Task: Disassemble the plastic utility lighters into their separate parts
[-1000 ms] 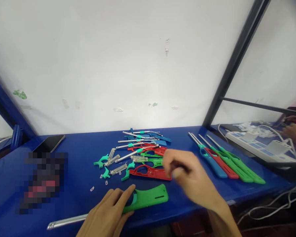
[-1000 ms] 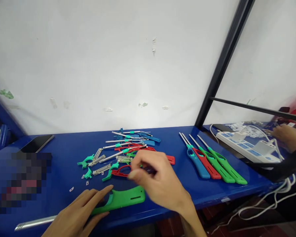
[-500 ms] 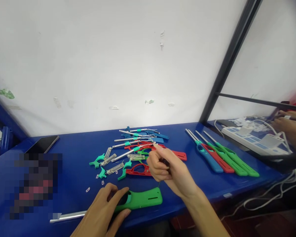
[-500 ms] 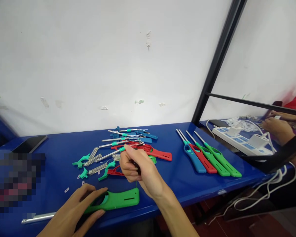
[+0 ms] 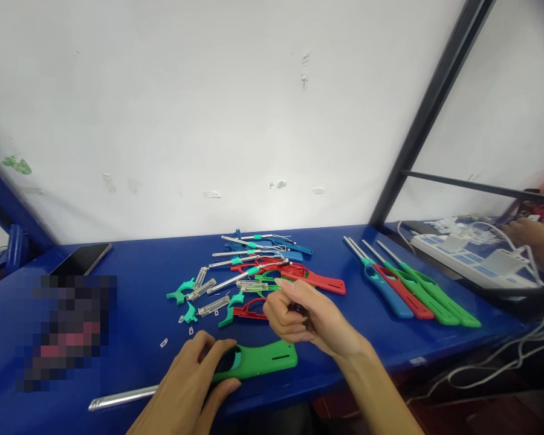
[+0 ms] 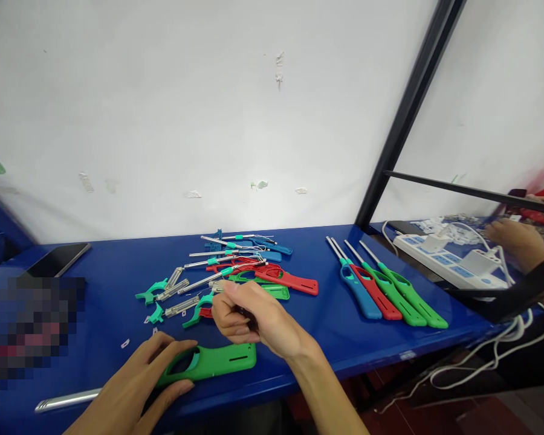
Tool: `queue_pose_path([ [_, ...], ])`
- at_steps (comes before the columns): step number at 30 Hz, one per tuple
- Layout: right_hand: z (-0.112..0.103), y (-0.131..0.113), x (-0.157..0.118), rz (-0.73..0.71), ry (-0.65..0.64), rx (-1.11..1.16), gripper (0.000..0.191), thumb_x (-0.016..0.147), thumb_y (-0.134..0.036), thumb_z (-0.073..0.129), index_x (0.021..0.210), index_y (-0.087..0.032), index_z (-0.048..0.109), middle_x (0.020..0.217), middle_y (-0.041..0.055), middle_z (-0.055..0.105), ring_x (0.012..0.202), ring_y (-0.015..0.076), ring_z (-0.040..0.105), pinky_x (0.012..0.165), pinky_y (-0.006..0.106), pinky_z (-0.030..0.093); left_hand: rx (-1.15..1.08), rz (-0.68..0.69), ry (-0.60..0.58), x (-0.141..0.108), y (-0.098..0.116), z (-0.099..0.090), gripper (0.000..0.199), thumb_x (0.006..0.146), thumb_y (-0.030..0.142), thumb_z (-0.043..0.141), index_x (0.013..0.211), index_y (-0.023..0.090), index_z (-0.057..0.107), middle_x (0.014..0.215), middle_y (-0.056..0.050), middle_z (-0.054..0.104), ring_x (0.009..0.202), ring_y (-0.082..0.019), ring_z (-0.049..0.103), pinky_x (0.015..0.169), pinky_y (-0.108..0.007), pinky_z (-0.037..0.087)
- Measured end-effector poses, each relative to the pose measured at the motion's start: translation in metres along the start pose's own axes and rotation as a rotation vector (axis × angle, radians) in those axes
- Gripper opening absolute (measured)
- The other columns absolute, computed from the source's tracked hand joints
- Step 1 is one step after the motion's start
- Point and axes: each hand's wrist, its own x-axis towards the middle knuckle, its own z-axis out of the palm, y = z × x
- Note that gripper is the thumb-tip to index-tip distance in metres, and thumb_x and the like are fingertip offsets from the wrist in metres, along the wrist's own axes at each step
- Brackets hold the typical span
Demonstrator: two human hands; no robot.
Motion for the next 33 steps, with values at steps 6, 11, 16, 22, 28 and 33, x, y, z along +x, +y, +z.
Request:
queue_pose_path([
  [6,-0.001,0.0,0.002,-0.019,0.014,0.013,0.059,0.111,-0.055,0.047,0.062,-0.023,0.033,0.059,-0.0087,0.026,0.046,0.0072,0.017,0.043,0.026,0.01,-0.01,-0.015,-0.012,-0.003,0.0,-0.002,0.029,0.106,0.033,0.058,0.134,0.037,0.067,0.123,-0.001,0.073,0.11,-0.02,0.077,0.094,-0.029,0.064],
  [11,-0.002,0.005,0.003,-0.025,0.015,-0.008,0.059,0.113,-0.055,0.041,0.064,-0.023,0.033,0.06,-0.0085,0.026,0.048,0.008,0.016,0.045,0.027,0.011,-0.014,-0.023,-0.034,-0.001,-0.003,-0.001,0.028,0.106,0.035,0.059,0.133,0.038,0.067,0.121,0.0,0.072,0.108,-0.02,0.078,0.095,-0.031,0.065],
  [16,-0.004,0.0,-0.002,-0.044,0.062,-0.221,0.05,0.113,-0.055,0.047,0.075,-0.022,0.046,0.074,-0.0035,0.041,0.061,0.0119,0.038,0.056,0.028,0.031,-0.015,-0.041,-0.033,-0.001,-0.003,0.0,0.028,0.106,0.035,0.059,0.133,0.038,0.068,0.123,-0.001,0.073,0.109,-0.021,0.078,0.095,-0.032,0.065],
  [22,-0.017,-0.016,-0.012,-0.156,0.217,-0.498,0.051,0.095,-0.063,0.076,0.071,-0.021,0.057,0.085,-0.0006,0.052,0.078,0.0165,0.047,0.072,0.031,0.039,-0.002,-0.033,-0.002,-0.001,-0.001,-0.001,0.032,0.104,0.033,0.06,0.135,0.038,0.068,0.129,-0.002,0.073,0.116,-0.025,0.077,0.093,-0.032,0.066],
  [28,-0.024,-0.025,-0.019,-0.131,0.432,-0.567,0.026,0.072,-0.035,0.1,0.076,-0.023,0.077,0.081,-0.0009,0.068,0.079,0.0179,0.057,0.074,0.031,0.046,0.0,-0.055,-0.045,0.0,0.0,-0.003,0.031,0.107,0.037,0.056,0.137,0.038,0.067,0.133,-0.002,0.072,0.12,-0.024,0.076,0.094,-0.031,0.065],
  [33,-0.021,-0.026,-0.022,-0.154,0.575,-0.596,0.027,0.061,-0.023,0.102,0.073,-0.023,0.078,0.08,-0.0003,0.074,0.078,0.0188,0.065,0.071,0.031,0.052,-0.002,-0.067,-0.06,-0.001,0.0,-0.005,0.033,0.107,0.039,0.055,0.139,0.039,0.065,0.137,-0.002,0.07,0.123,-0.025,0.074,0.095,-0.033,0.065],
])
